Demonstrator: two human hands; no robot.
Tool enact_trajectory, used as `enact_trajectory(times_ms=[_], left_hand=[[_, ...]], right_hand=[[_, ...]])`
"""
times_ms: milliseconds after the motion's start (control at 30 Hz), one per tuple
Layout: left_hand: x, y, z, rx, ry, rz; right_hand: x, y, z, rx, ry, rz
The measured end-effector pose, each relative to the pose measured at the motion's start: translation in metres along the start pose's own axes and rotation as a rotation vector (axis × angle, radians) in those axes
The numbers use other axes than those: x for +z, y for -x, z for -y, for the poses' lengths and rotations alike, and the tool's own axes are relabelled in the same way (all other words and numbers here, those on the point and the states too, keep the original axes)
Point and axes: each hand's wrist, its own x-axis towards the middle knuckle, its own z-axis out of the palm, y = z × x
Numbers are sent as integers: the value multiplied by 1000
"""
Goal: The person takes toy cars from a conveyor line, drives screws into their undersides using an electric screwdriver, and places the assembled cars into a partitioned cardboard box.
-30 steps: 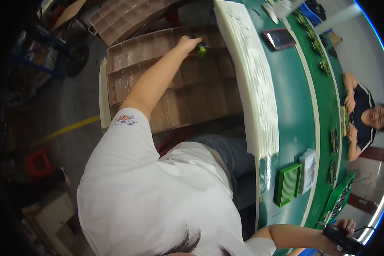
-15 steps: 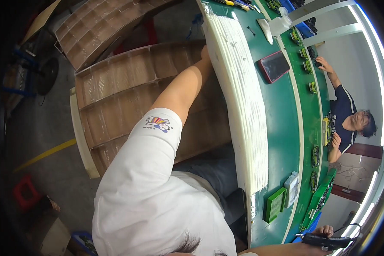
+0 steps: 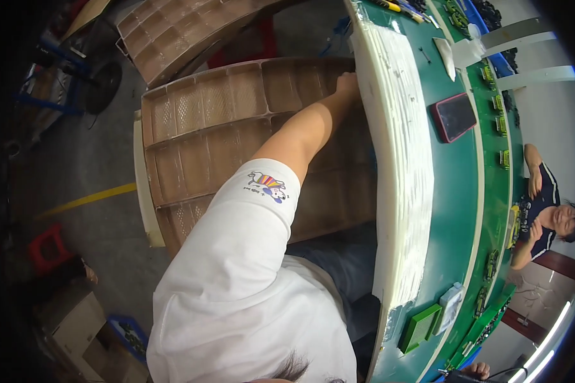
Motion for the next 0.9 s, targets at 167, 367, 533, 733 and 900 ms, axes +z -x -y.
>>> enact_trajectory(times_ms=[167,367,533,733,900], left_hand=[[-40,36,48,-4,69,83],[-61,65,84,140,-69,93],[-78,68,99,197,-122,114],[-83,65,70,319,-90,185],[-79,90,173,445,-149,-55]], right_hand=[[21,-15,-48,-310,39,-283],[34,0,-58,-289,-14,-302],[30,22,-58,-337,-74,-277],[5,45,-43,-373,-118,-287],[32,-14,-51,-317,-278,-209]])
